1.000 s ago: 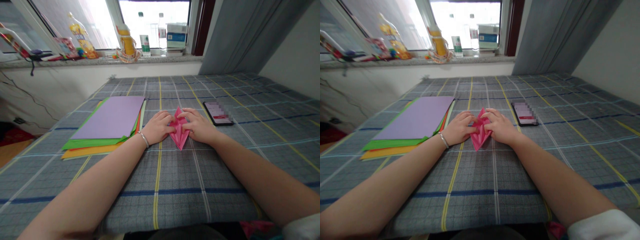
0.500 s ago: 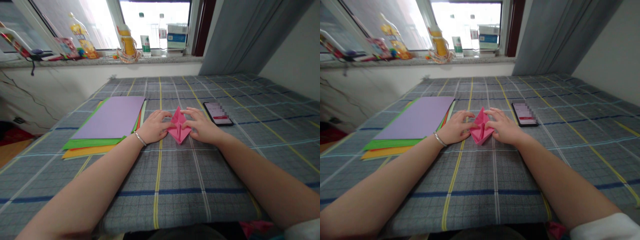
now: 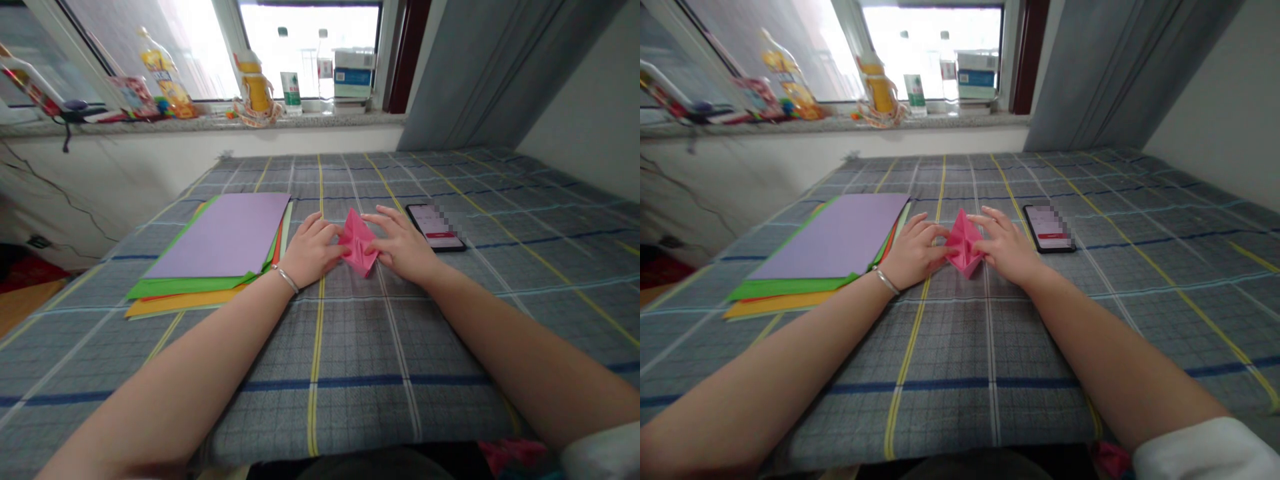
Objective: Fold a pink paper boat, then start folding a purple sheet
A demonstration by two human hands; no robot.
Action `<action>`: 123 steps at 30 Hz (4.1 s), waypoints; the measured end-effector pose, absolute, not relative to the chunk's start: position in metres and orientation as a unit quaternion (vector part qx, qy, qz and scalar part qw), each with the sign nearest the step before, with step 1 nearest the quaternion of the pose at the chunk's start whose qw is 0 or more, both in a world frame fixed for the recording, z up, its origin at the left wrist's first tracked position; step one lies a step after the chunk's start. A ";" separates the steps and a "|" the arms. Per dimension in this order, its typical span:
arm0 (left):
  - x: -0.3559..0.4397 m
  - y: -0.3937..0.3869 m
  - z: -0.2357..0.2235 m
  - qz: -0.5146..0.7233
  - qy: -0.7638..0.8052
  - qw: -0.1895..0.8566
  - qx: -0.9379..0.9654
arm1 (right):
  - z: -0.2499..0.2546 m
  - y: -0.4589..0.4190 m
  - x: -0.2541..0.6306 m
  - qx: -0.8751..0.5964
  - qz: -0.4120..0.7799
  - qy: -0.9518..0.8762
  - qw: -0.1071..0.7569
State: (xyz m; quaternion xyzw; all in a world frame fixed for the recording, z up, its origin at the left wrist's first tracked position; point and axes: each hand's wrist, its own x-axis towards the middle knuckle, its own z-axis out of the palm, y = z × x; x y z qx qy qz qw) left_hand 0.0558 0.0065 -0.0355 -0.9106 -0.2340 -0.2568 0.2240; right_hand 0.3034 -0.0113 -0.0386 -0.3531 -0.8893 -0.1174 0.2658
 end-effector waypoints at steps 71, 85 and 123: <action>0.042 -0.006 -0.013 -0.126 -0.508 0.170 -0.835 | 0.001 -0.023 0.287 -0.578 0.016 -0.790 0.203; -0.019 0.012 0.005 0.005 -0.705 0.033 -0.708 | -0.031 -0.015 0.277 -0.492 0.003 -0.857 0.153; 0.063 -0.012 -0.017 -0.118 -0.469 -0.087 -0.871 | -0.042 -0.017 0.247 -0.478 0.106 -0.838 0.240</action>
